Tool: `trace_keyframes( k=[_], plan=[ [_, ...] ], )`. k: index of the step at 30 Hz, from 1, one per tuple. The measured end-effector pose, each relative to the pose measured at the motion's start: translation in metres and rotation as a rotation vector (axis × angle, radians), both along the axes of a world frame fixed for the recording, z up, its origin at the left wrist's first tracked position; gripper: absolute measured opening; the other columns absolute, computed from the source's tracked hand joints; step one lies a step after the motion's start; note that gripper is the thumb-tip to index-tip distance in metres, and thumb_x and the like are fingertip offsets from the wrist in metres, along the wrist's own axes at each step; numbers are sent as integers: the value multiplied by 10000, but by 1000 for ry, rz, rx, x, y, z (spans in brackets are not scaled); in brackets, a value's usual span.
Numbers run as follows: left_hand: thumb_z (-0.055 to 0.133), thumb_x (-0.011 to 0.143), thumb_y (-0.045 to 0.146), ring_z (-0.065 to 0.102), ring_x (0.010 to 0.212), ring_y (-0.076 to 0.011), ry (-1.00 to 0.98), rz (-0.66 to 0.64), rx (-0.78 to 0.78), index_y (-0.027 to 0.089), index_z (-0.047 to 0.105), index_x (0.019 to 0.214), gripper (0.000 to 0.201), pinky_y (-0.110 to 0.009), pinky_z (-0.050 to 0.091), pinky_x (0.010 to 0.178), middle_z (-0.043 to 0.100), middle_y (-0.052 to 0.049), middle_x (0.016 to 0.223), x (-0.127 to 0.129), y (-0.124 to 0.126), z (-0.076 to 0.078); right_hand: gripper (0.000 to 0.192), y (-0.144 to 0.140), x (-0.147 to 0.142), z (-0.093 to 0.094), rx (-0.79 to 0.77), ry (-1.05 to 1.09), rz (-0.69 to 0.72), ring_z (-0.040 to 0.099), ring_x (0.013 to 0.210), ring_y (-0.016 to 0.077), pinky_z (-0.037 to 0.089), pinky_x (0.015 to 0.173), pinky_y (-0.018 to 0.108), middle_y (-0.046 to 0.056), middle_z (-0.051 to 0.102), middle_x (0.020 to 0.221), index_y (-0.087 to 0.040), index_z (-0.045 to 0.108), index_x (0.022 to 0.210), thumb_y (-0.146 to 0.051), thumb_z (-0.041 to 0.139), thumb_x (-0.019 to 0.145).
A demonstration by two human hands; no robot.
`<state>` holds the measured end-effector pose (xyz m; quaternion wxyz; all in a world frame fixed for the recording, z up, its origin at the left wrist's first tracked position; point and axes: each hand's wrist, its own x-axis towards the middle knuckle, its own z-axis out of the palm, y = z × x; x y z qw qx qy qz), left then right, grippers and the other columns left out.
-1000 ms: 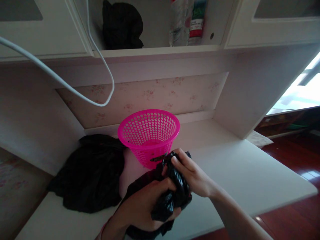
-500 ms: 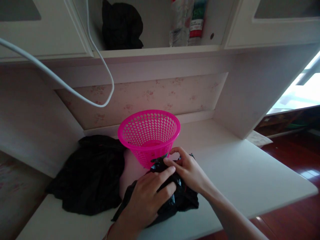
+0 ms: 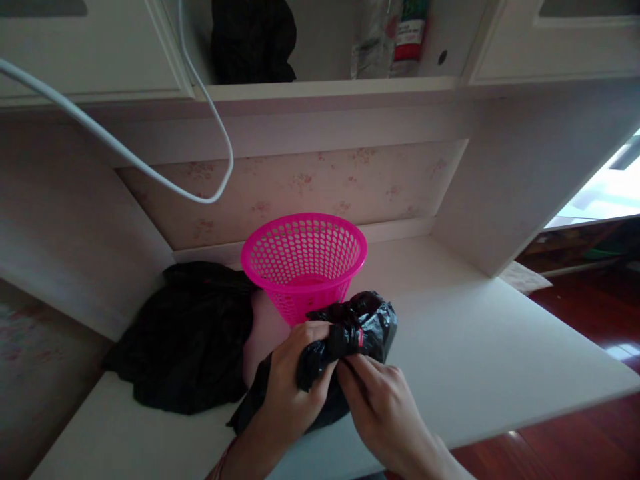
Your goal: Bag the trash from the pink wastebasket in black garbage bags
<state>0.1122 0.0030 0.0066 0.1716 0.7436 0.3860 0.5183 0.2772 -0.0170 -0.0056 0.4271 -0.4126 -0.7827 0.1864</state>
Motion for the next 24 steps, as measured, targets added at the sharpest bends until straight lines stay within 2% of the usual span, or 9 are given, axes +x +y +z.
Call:
trace_keyframes(
  k=[4,7,10,14,17,20,22,24],
  plan=[
    [687,943,242,710,973,-171,-212,55,-309,242,683,1046,103,-265,546,926,745,4,985,6,-6,-3,263,8,-6,-10,-196,37,-63,588,525,141,379,516,255,23,664,658,-211,629,833,-293,481,1034],
    [687,944,320,677,1117,-217,-318,40,-456,227,682,1110,190,-315,525,1005,739,-31,1099,7,-5,-4,204,10,-9,-11,-351,148,-75,528,484,136,337,451,252,6,630,618,-215,607,811,-357,587,958],
    [704,927,346,656,1152,-239,-398,-68,-617,222,690,1103,216,-348,505,1040,740,-35,1112,3,-1,-5,179,12,-10,-8,-527,246,-68,527,448,131,342,409,240,-23,582,576,-221,560,785,-339,677,851],
    [762,884,384,678,1009,-229,-572,-265,-853,228,673,1088,271,-354,541,940,721,-9,984,-5,0,-6,242,13,-7,-5,-782,466,122,645,511,142,491,465,221,-38,638,628,-207,552,896,-316,751,812],
    [746,907,464,654,955,-205,-535,-321,-848,234,649,1100,315,-347,528,918,687,-1,961,-10,0,-7,372,14,-1,-6,-907,609,149,623,482,116,473,429,183,-56,636,597,-200,531,868,-296,860,721],
    [681,941,559,619,967,-192,-383,-238,-717,220,649,1115,383,-330,488,949,681,-11,985,-13,1,-6,460,15,7,-7,-955,717,189,598,452,105,456,399,180,-38,650,613,-171,585,860,-355,941,635],
    [641,947,611,634,936,-202,-338,-186,-697,212,635,1122,436,-337,495,922,702,-19,950,-13,2,-5,471,15,11,-6,-920,788,173,580,431,91,452,400,193,-6,688,685,-153,642,900,-453,927,676],
    [620,940,650,664,956,-226,-313,-147,-687,202,641,1118,483,-352,499,928,737,-41,968,-12,4,-5,440,13,14,-7,-828,793,66,549,418,83,429,417,200,-1,674,641,-150,667,888,-532,855,777]
  ],
)
